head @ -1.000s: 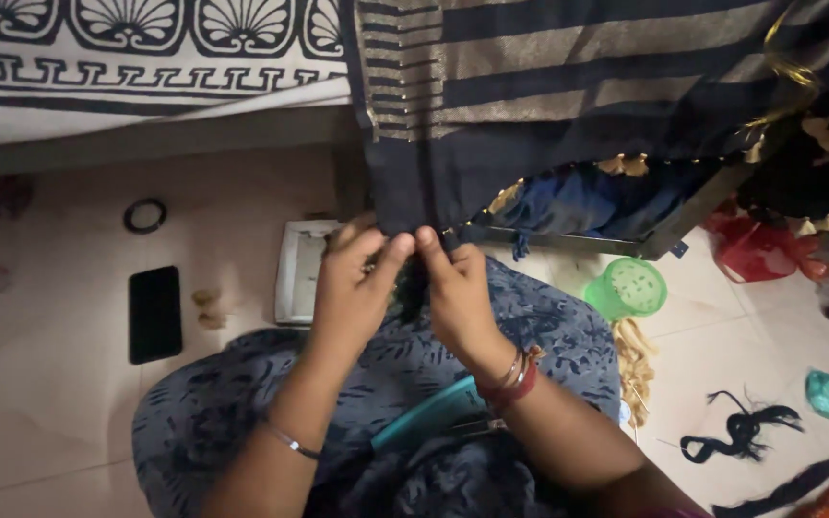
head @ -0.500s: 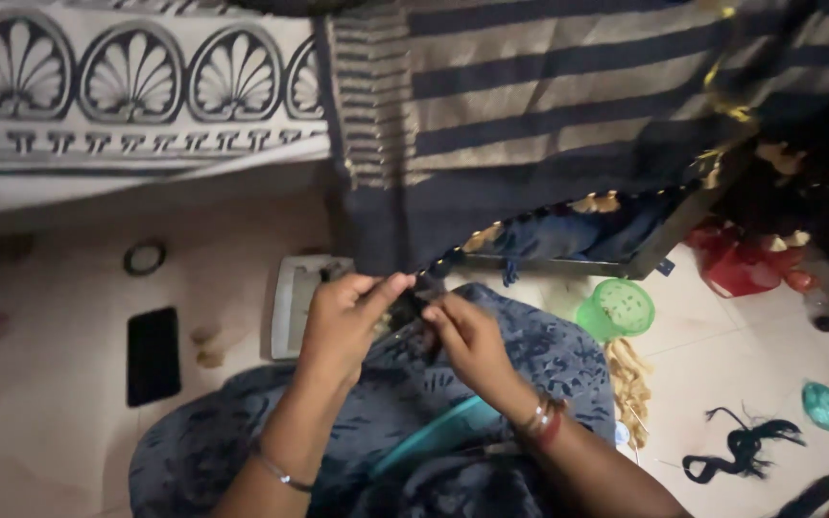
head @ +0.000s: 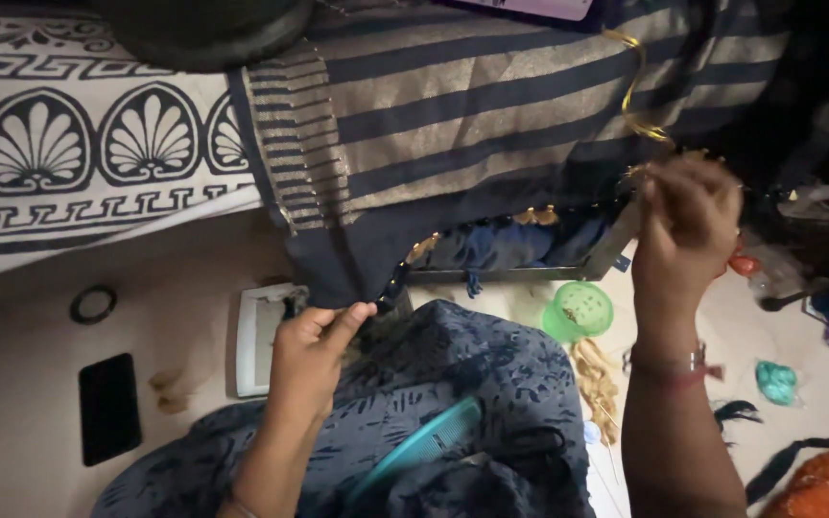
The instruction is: The recorder is hand-stitching decorative tassels onto a fabric and then preparing a small blonde hair-like decorative item.
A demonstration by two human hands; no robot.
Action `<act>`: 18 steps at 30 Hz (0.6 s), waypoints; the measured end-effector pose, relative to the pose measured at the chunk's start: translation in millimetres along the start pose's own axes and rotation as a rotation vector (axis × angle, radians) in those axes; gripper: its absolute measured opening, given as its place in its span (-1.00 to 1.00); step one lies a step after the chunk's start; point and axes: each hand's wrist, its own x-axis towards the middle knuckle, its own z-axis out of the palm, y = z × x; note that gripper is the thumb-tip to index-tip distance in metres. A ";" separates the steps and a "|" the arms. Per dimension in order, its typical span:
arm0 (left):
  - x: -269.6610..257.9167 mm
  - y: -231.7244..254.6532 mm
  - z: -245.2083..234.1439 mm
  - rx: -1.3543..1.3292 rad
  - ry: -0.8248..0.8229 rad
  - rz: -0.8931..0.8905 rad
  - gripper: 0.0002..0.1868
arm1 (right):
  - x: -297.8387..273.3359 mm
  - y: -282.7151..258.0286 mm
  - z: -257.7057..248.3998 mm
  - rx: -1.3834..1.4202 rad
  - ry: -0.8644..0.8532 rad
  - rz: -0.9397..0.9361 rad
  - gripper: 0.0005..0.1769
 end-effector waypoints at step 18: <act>-22.5 26.2 6.4 0.017 0.009 -0.050 -0.77 | -58.4 -75.2 65.9 -0.077 -0.042 -0.125 -0.78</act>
